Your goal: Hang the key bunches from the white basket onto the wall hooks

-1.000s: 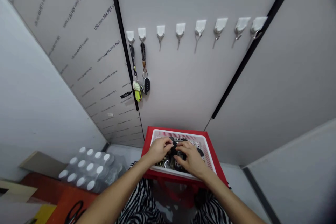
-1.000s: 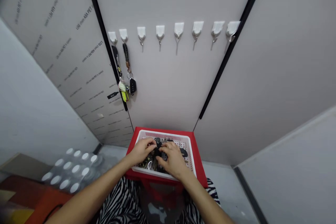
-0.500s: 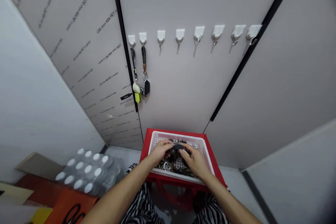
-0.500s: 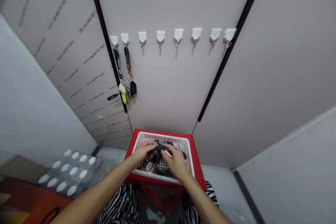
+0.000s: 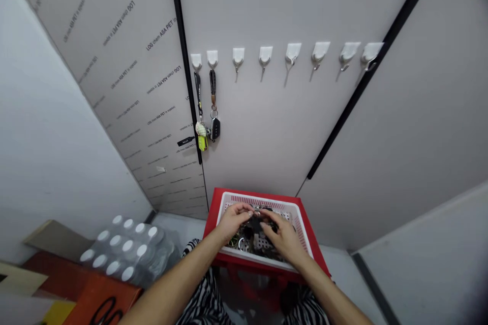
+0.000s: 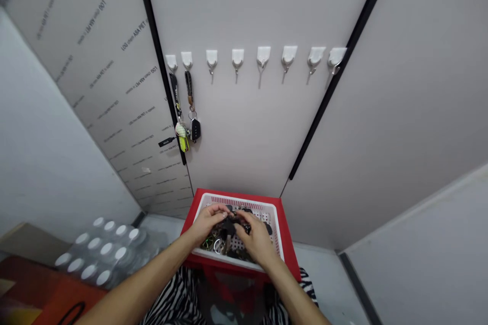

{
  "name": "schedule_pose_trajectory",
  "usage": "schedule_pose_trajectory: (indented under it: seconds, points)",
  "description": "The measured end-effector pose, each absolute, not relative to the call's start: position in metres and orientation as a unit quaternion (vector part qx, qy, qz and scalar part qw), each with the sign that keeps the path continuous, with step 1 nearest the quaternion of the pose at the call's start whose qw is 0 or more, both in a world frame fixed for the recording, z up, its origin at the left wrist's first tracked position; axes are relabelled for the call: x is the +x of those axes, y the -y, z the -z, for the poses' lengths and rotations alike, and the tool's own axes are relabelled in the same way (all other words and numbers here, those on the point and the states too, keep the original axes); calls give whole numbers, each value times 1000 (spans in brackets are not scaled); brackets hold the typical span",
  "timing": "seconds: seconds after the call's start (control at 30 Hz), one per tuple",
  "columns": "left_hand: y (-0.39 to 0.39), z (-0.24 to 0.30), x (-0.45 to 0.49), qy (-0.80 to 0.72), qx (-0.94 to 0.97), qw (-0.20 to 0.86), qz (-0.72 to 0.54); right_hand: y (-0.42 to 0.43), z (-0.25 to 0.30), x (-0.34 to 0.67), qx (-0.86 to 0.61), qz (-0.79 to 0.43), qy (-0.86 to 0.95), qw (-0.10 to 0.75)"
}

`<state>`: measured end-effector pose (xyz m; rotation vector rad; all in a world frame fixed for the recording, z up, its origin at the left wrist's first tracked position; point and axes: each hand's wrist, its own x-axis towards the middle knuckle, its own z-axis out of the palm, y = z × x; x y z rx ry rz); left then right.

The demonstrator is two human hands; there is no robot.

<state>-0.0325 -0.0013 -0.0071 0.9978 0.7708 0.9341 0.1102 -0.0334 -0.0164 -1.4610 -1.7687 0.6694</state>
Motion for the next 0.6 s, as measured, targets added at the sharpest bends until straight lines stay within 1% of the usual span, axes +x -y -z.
schedule_pose_trajectory:
  seconds: [0.13, 0.3, 0.43, 0.5, 0.6]
  points:
    - [5, 4, -33, -340, 460, 703, -423, 36, 15, 108, -549, -252, 718, 347]
    - [0, 8, -35, -388, 447, 652, -474, 38, 16, 109, -603, -269, 642, 391]
    - [-3, 9, -38, -403, 402, 627, -532, 34, 15, 112, -613, -258, 636, 391]
    - [-3, 8, -39, -408, 397, 619, -541, 29, 12, 112, -610, -230, 661, 372]
    - [-2, 7, -38, -427, 416, 606, -527, 18, 8, 107, -595, -175, 722, 307]
